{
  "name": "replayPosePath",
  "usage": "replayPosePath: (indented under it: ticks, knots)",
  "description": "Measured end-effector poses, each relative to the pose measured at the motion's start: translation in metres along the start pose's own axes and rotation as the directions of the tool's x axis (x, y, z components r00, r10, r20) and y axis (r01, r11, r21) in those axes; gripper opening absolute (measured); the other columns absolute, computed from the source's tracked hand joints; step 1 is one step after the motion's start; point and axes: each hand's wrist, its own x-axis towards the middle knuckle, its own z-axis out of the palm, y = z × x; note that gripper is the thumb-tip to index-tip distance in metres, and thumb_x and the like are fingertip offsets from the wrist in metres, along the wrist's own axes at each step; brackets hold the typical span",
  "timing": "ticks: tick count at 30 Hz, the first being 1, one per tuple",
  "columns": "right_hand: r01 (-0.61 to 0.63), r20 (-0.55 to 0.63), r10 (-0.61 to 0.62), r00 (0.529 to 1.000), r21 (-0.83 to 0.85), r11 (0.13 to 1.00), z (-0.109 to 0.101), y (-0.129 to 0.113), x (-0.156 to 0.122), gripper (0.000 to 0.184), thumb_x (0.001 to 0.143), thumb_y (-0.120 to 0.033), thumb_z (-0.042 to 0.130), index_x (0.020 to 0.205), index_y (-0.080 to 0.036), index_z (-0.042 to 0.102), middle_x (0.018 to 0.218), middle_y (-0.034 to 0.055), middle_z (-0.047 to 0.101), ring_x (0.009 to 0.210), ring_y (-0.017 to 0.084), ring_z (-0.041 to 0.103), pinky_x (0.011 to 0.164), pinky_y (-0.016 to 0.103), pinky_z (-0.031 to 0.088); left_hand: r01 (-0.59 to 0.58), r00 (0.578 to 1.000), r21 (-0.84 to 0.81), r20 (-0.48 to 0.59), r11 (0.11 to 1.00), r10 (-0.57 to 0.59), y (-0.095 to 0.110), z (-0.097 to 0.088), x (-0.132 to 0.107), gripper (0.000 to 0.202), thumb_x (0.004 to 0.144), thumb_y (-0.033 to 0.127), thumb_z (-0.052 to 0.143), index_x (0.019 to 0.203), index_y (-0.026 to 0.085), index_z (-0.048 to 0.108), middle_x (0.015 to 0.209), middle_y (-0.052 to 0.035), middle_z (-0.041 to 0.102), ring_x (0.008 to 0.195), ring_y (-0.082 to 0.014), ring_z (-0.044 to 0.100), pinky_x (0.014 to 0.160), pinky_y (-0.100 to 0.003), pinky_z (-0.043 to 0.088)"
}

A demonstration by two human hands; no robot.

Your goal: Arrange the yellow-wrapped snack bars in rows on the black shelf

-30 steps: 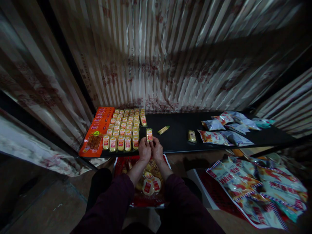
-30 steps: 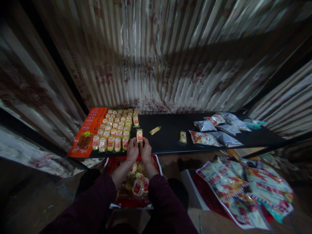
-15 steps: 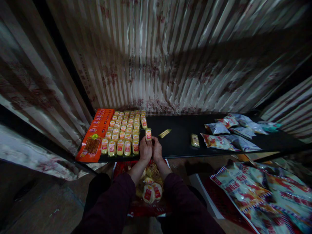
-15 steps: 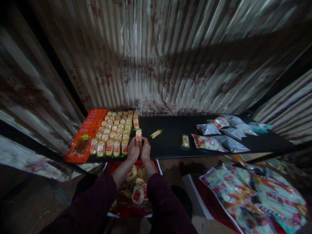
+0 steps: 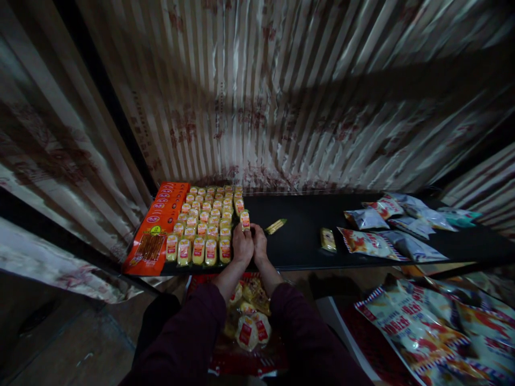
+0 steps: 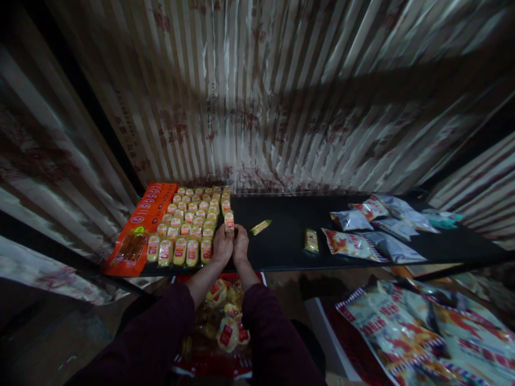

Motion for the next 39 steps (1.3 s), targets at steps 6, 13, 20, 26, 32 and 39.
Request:
replayPosePath:
  ticks: [6, 13, 20, 26, 32, 39]
  knots:
    - [0.006, -0.019, -0.006, 1.000, 0.021, 1.000, 0.008, 0.001, 0.012, 0.025, 0.070, -0.030, 0.048, 0.086, -0.019, 0.062, 0.089, 0.0067, 0.065, 0.085, 0.021, 0.058, 0.084, 0.036, 0.046, 0.004, 0.999, 0.000, -0.034, 1.000, -0.004, -0.009, 0.010, 0.017, 0.039, 0.087, 0.022, 0.038, 0.121, 0.011, 0.054, 0.128, -0.0159, 0.057, 0.122, -0.0214, 0.051, 0.107, -0.034, 0.036]
    - [0.033, -0.043, -0.032, 0.999, 0.033, 0.999, 0.019, 0.004, 0.025, 0.025, 0.071, -0.034, 0.046, 0.086, -0.020, 0.060, 0.088, 0.0047, 0.063, 0.085, 0.020, 0.057, 0.083, 0.035, 0.046, 0.005, 0.999, -0.044, -0.045, 0.999, -0.007, -0.010, 0.055, 0.040, 0.037, 0.088, 0.014, 0.031, 0.113, 0.017, 0.058, 0.102, -0.0109, 0.068, 0.111, -0.0223, 0.059, 0.101, -0.043, 0.043]
    - [0.042, -0.023, -0.042, 0.999, 0.010, 0.999, 0.025, 0.019, 0.035, 0.022, 0.069, -0.030, 0.047, 0.085, -0.021, 0.058, 0.087, 0.0041, 0.063, 0.086, 0.020, 0.057, 0.085, 0.036, 0.046, -0.046, 0.998, -0.073, -0.037, 0.996, 0.044, 0.003, 0.073, 0.041, 0.044, 0.086, 0.005, 0.025, 0.109, 0.016, 0.060, 0.105, -0.0122, 0.066, 0.118, -0.0206, 0.056, 0.107, -0.040, 0.039]
    - [0.054, -0.013, -0.054, 0.998, -0.038, 0.998, 0.029, 0.029, 0.039, 0.027, 0.069, -0.027, 0.046, 0.091, -0.019, 0.060, 0.098, 0.0079, 0.064, 0.096, 0.022, 0.057, 0.093, 0.039, 0.044, 0.015, 0.996, -0.035, -0.084, 0.999, -0.018, 0.006, 0.049, 0.039, 0.046, 0.081, 0.000, 0.024, 0.106, 0.016, 0.059, 0.113, -0.0131, 0.064, 0.117, -0.0199, 0.055, 0.109, -0.040, 0.037]
    - [0.056, 0.033, -0.051, 0.998, -0.166, 0.985, 0.026, 0.020, 0.034, 0.031, 0.073, -0.028, 0.047, 0.100, -0.020, 0.062, 0.099, 0.0082, 0.065, 0.094, 0.023, 0.056, 0.089, 0.038, 0.045, 0.001, 1.000, -0.047, 0.017, 0.999, 0.000, 0.007, 0.061, 0.040, 0.050, 0.078, -0.003, 0.023, 0.106, 0.017, 0.060, 0.104, -0.0109, 0.068, 0.121, -0.0191, 0.053, 0.111, -0.040, 0.032]
    - [0.080, 0.049, -0.073, 0.996, -0.141, 0.987, 0.026, 0.023, 0.042, 0.045, 0.074, -0.026, 0.046, 0.117, -0.017, 0.059, 0.119, 0.0099, 0.063, 0.112, 0.023, 0.053, 0.100, 0.041, 0.040, 0.000, 1.000, -0.110, 0.018, 0.994, 0.002, 0.013, 0.060, 0.040, 0.038, 0.087, 0.017, 0.036, 0.119, 0.020, 0.056, 0.123, -0.0109, 0.060, 0.132, -0.0216, 0.041, 0.113, -0.040, 0.027]
